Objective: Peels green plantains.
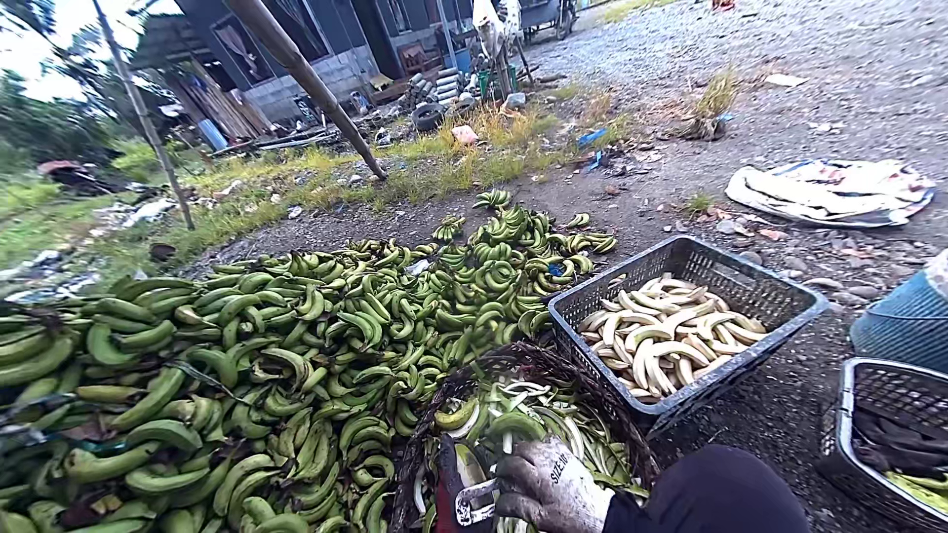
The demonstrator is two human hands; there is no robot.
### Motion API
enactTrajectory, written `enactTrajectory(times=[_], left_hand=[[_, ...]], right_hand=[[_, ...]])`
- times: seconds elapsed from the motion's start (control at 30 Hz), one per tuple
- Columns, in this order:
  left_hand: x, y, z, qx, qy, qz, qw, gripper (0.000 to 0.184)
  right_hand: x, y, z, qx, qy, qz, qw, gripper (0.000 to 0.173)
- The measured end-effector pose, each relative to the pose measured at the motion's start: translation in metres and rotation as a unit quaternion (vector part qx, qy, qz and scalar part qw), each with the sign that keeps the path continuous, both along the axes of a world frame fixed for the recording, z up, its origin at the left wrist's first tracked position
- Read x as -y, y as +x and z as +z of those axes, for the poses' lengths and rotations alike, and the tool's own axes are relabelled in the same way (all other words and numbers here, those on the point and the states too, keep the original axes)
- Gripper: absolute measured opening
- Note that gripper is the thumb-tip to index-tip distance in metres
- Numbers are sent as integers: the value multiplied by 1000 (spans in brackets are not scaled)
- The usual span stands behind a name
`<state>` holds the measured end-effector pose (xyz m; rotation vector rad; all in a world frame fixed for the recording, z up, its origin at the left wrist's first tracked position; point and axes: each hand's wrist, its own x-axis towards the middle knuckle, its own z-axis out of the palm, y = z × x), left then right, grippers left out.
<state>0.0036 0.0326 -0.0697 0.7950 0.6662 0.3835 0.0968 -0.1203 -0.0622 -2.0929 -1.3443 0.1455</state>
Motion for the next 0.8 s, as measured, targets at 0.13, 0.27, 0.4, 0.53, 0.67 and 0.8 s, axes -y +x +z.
enactTrajectory(times=[0.13, 0.27, 0.4, 0.53, 0.67, 0.8], left_hand=[[6, 9, 13, -5, -37, 43, 998, 42], [15, -2, -2, -38, 191, -42, 980, 39], [17, 1, -6, -159, 335, -46, 927, 43], [29, 3, 5, -255, 408, -30, 876, 51], [21, -17, 12, -144, 378, -94, 910, 39], [-14, -11, -1, -76, 47, -87, 992, 45]], right_hand=[[-7, 6, -15, 38, 23, -10, 999, 44], [-10, 21, -7, -102, -79, -27, 991, 47], [-13, 23, 3, -166, -146, -31, 975, 51], [-19, 34, -2, -323, -182, -76, 926, 56], [-13, 42, -2, -322, -170, -166, 916, 60], [-8, 22, 5, -186, -88, -87, 975, 51]])
